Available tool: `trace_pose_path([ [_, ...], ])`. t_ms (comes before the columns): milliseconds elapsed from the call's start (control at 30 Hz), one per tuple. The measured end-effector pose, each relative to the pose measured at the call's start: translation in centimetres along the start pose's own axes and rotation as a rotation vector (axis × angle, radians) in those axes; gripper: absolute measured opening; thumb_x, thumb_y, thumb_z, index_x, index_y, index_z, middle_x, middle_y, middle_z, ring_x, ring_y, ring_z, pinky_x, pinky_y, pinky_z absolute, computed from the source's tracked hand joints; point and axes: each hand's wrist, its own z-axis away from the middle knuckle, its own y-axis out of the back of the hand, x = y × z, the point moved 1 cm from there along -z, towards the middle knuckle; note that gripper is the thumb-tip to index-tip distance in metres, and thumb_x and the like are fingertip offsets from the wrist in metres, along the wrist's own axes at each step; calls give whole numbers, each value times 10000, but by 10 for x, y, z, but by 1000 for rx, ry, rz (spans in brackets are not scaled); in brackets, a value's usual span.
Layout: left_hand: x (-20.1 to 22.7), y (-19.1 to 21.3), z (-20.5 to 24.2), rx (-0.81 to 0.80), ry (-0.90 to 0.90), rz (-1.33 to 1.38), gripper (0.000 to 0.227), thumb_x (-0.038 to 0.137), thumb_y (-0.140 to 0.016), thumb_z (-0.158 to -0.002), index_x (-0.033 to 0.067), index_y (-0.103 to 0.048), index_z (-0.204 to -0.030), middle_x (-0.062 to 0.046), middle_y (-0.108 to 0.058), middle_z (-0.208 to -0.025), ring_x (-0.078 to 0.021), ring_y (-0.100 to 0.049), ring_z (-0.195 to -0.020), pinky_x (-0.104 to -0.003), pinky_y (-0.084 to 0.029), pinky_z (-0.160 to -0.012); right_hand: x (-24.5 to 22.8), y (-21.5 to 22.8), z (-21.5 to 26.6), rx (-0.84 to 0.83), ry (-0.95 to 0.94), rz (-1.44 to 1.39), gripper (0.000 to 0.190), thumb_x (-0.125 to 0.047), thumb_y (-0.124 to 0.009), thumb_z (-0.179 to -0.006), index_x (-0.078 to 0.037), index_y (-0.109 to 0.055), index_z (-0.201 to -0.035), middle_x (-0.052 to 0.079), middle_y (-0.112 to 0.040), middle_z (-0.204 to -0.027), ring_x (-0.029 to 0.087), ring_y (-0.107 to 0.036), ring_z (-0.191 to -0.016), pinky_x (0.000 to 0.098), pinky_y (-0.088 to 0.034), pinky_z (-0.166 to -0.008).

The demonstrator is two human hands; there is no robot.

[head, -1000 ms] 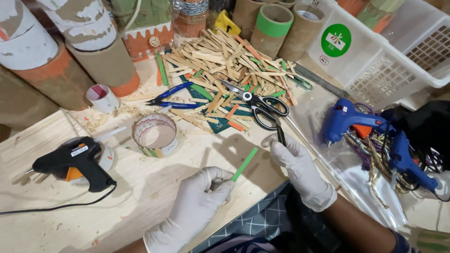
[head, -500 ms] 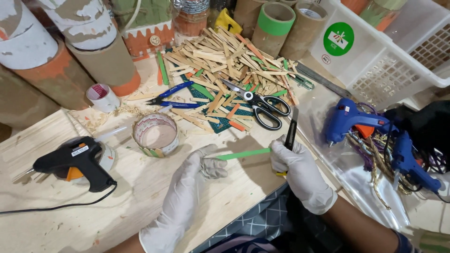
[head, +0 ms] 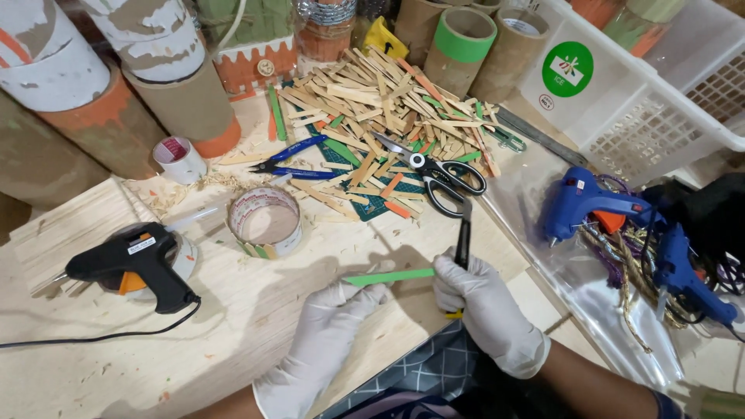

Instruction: Gluing small wooden sticks onto a cardboard tube using a hot glue gun, including cutting sticks to size with scissors.

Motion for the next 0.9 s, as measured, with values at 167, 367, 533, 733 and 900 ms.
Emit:
trace_pose_path([
  [167,21,0,8,2,-67,-82,242,110,-695,-904,24,-853,-1067,-78,-837,-968,-153,-659,-822,-335,-591,-907,7,-9,12,-90,-137,12,362,-107,-578,-1062,-111,-472,-716,-28,-304,-593,98,-199,-501,278,-161,-492],
  [367,20,11,-2,122,-294,-145,243,178,-536,-983,32,-731,-993,-109,-796,-986,-196,-705,-813,-328,-564,-796,6,4,8,-155,-174,114,64,-145,-564,-1036,-94,-527,-1026,28,-425,-674,126,-364,-606,282,-289,-620],
  [533,0,16,-10,165,-140,-41,206,175,-533,-998,33,-670,-937,-184,-797,-885,-250,-736,-712,-347,-553,-694,6,12,-5,-231,79,215,267,-269,-505,-1057,-28,-621,-1045,92,-624,-746,173,-588,-659,288,-486,-676],
  [733,3,15,-10,172,-95,-76,216,173,-522,-1003,52,-686,-931,-174,-810,-871,-237,-749,-749,-336,-535,-703,2,14,-6,-38,-100,85,326,-278,-455,-1108,-113,-531,-838,26,-438,-600,114,-283,-474,285,-175,-465],
  [900,0,15,-10,156,-75,-68,223,159,-528,-1000,34,-694,-919,-193,-810,-857,-261,-764,-777,-360,-557,-722,-11,7,0,-16,-109,159,435,-298,-451,-1091,-45,-611,-776,13,-337,-553,108,-192,-466,276,-144,-467],
])
